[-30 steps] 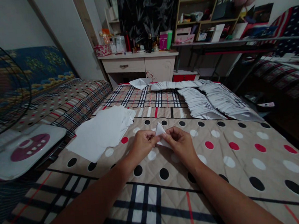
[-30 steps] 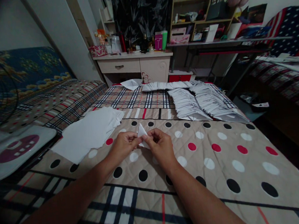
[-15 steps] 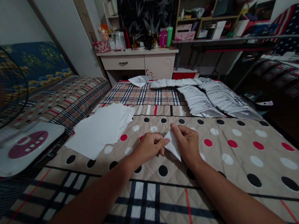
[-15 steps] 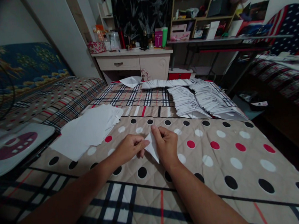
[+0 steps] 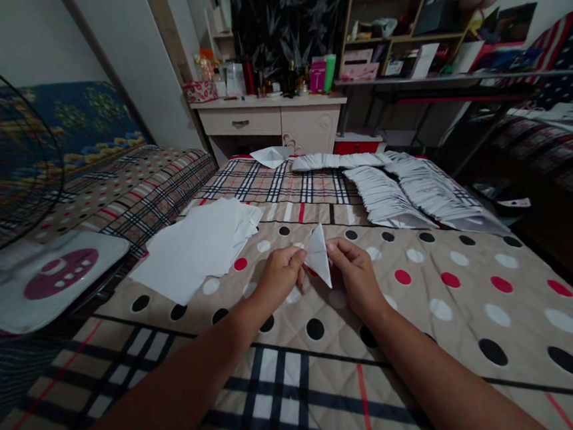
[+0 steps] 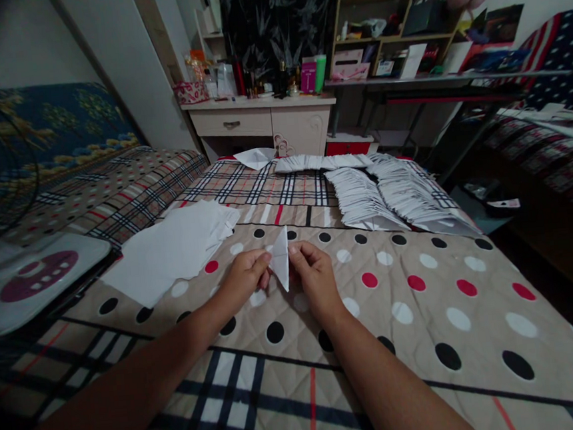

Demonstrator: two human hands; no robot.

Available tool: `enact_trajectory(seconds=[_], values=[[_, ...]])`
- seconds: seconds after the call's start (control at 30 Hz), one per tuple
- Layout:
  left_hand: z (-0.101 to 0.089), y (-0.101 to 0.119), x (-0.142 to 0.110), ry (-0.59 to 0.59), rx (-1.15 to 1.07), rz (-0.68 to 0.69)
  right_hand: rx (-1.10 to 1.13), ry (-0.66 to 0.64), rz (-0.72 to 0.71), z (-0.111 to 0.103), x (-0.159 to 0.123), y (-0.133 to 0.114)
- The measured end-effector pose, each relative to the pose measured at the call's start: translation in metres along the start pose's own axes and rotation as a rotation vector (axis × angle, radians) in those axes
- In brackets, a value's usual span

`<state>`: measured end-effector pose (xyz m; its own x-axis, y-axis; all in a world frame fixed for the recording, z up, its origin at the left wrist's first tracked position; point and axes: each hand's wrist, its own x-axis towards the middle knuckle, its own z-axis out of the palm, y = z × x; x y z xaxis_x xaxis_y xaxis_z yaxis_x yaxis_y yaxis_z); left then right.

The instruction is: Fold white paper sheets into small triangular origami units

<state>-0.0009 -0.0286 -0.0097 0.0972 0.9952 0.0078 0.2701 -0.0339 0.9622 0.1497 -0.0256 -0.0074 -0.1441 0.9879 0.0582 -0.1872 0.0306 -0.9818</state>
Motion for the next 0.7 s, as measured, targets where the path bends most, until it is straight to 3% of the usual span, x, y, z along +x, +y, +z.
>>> enact_trajectory(seconds=[0.7], values=[[-0.002,0.010,-0.003,0.107,0.055,-0.002,0.059,-0.086,0.028,-0.004,0.000,-0.001]])
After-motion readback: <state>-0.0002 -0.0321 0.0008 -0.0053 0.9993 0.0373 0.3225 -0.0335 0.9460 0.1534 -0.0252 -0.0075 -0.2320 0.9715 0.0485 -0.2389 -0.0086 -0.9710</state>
